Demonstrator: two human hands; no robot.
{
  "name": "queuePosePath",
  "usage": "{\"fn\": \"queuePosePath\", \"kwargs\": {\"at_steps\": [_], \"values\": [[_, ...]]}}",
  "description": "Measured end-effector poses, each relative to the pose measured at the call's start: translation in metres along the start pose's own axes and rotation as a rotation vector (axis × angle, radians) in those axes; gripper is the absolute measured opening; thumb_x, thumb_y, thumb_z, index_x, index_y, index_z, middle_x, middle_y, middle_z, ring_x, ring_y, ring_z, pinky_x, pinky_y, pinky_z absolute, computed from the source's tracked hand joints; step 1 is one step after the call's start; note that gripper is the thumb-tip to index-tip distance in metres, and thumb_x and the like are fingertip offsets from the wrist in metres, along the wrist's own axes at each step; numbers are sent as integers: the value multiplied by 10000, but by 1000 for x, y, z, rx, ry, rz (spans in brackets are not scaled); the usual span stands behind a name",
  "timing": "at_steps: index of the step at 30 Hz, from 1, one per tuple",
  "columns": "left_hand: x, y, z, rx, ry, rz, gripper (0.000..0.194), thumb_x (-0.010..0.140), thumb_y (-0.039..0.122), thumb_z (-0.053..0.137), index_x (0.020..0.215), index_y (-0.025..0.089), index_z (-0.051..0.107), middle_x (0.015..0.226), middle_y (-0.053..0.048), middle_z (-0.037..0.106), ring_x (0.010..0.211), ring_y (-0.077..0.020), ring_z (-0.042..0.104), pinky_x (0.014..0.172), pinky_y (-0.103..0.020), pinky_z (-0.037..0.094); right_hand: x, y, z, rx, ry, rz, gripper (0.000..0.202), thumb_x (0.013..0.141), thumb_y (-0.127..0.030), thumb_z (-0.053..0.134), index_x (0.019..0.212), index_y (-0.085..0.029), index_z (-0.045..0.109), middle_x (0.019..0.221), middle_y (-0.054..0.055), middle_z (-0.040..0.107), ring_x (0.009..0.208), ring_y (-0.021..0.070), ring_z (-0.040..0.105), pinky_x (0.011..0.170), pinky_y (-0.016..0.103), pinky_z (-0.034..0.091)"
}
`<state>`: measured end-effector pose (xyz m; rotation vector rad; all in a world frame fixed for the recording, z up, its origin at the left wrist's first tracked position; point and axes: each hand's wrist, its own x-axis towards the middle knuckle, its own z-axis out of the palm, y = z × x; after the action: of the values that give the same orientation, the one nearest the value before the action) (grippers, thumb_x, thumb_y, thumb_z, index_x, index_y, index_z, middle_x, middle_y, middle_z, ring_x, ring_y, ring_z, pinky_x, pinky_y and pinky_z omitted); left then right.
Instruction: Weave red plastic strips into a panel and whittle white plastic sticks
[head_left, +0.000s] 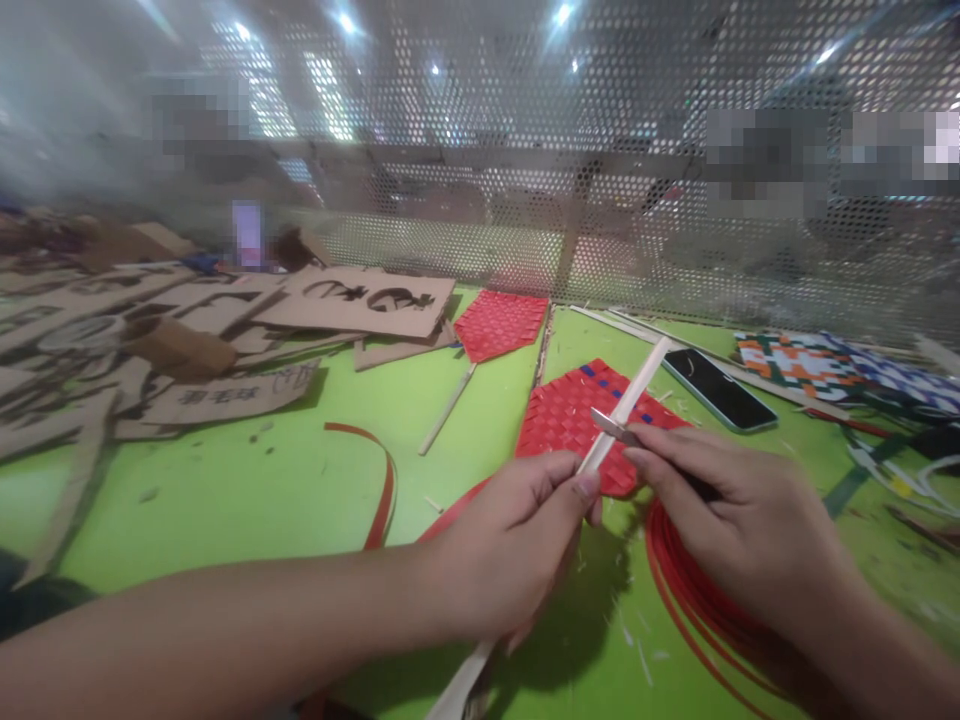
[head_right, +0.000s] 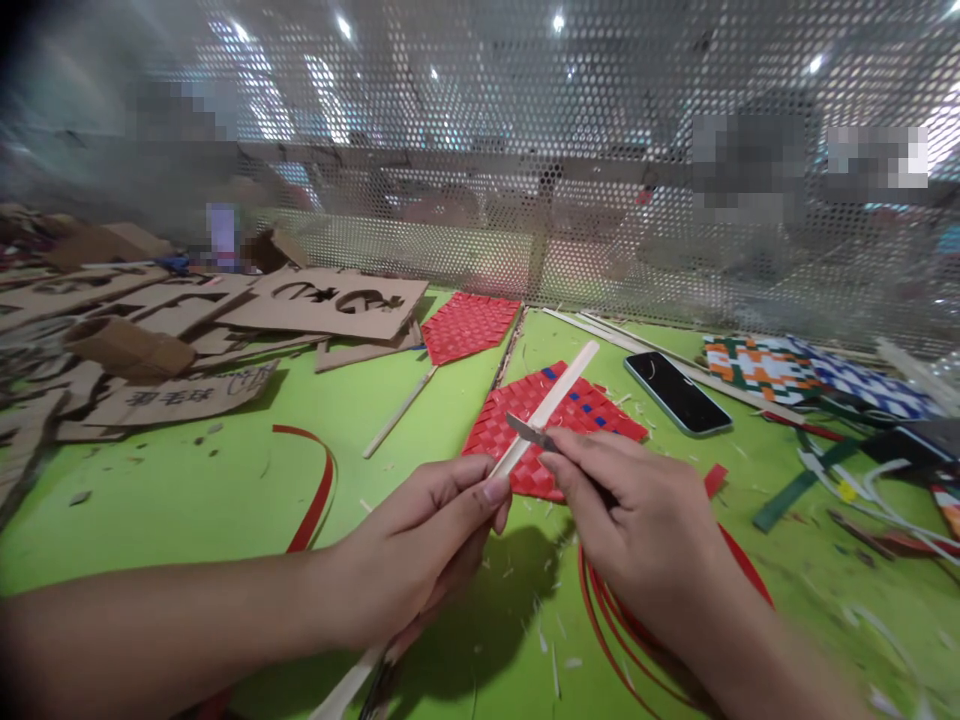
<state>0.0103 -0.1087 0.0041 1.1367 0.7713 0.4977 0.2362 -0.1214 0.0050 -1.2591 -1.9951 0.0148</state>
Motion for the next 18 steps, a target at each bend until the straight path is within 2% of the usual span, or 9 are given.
{"fn": "queuePosePath", "kwargs": {"at_steps": [6,11,18], "values": [[-1,7,2,70,34,68,310,1111,471,478,909,239,523,491,125,390,315,-64,363,328,-168,315,-1,-4,3,28,-20,24,282,1058,-295,597,1208,-237,829,1057,80,856,910,262,831,646,300,659],[1,8,3,65,22,68,328,1111,461,492,886,226,532,474,119,427,327,-52,365,366,-173,304,0,-6,4,44,-24,45,287,1052,-307,583,1117,-228,852,1025,96,857,895,296,832,621,336,665],[7,-1,-2,-52,28,44,305,1090,501,504,934,250,578,428,113,391,316,-91,297,302,-180,250,-1,4,4,-10,-5,63,277,1036,-322,630,1151,-183,841,1066,98,857,898,260,831,819,357,679]]}}
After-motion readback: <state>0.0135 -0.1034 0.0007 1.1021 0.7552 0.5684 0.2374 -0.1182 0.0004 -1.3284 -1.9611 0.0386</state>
